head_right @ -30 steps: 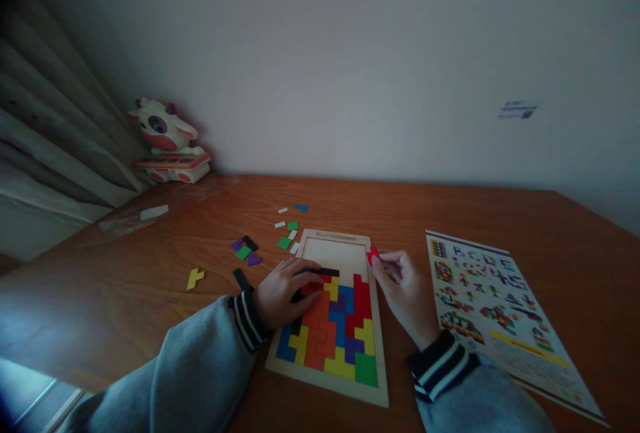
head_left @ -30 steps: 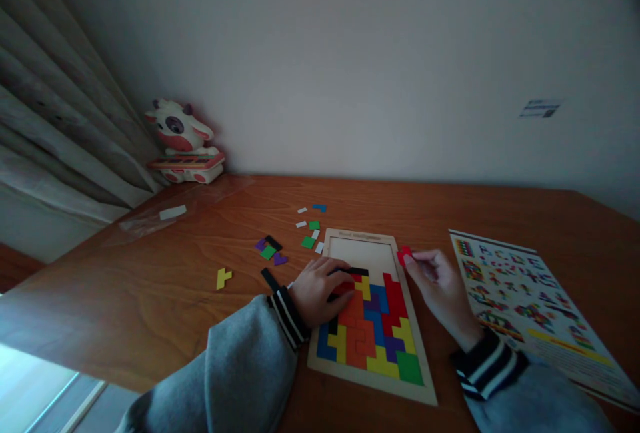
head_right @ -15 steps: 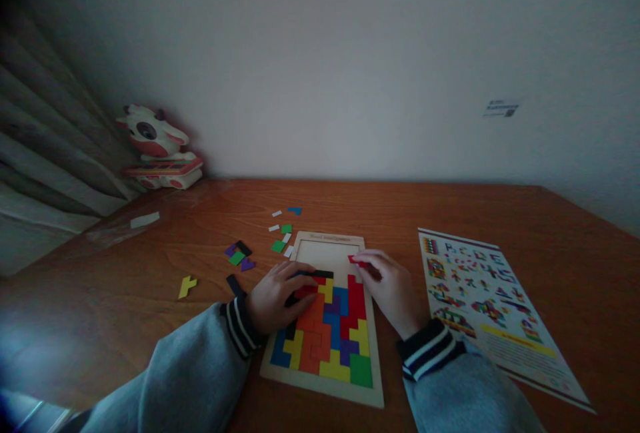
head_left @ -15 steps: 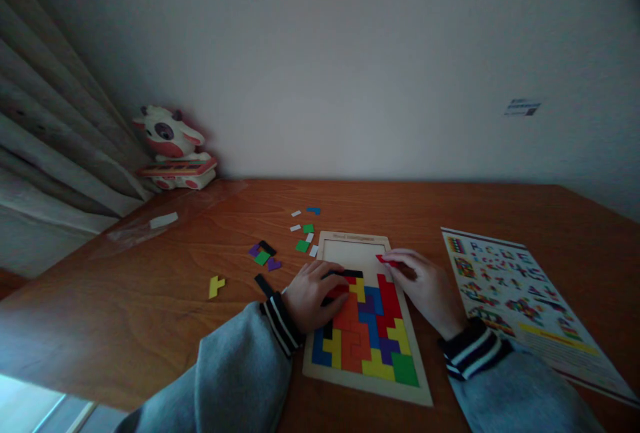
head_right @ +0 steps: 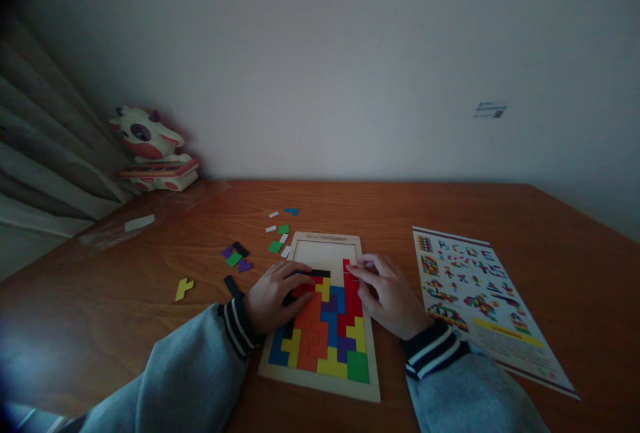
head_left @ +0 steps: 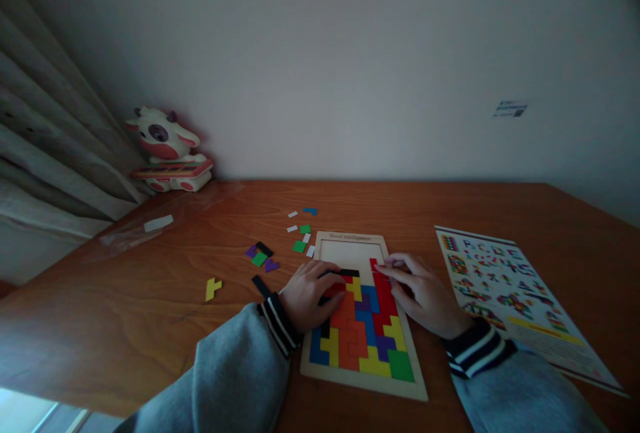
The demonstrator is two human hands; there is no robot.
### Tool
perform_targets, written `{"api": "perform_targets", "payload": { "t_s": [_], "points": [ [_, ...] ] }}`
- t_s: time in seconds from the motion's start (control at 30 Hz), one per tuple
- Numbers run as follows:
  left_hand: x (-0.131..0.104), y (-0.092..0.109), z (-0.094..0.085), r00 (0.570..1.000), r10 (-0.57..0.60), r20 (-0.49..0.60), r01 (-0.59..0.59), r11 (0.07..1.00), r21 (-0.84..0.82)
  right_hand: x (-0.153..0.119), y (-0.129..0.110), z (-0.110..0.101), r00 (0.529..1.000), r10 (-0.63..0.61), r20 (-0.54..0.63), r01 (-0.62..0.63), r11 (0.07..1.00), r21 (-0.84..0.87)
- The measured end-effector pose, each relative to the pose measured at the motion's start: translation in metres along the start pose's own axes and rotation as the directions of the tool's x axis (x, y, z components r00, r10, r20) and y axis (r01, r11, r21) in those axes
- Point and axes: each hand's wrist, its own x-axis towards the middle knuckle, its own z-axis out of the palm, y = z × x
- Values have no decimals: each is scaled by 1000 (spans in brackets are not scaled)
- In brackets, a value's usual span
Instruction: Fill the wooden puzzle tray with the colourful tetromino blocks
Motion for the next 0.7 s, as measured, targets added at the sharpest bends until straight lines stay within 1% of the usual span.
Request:
{"api": "perform_targets", "payload": {
  "t_s": [0.13, 0.27, 0.33, 0.4, 0.47, 0.53, 0.6, 0.7],
  "points": [
    [0, -1, 0, 1000, -2, -5, 2, 1000, 0, 1, -2, 0, 999, 30, -10, -30, 999, 29],
    [0, 2, 1, 1000, 10, -12, -10, 1000, 1, 3, -7, -2, 998, 40, -45, -39, 999, 28],
    [0, 2, 0, 999, 19, -27, -19, 1000, 1, 4, -9, -2, 998, 35, -54, -34, 999, 24],
    [1, -2, -3, 998, 6, -60, -6, 1000, 13, 5, -10, -3, 998, 33, -51, -32, 999, 23],
    [2, -14, -8, 993, -37, -113, 44, 997, 60, 5, -11, -3, 998, 36, -53, -34, 999, 28],
    [3, -32, -14, 982, -92, -163, 115, 983, 139, 4, -10, -2, 998, 37, -60, -35, 999, 37],
    [2, -52, -20, 973, -143, -179, 179, 962, 207, 4, -9, -1, 997, 33, -66, -31, 999, 41],
    [0, -74, -25, 962, -231, -147, 261, 935, 240, 4, -8, 0, 997, 28, -68, -26, 999, 37]
  ]
}}
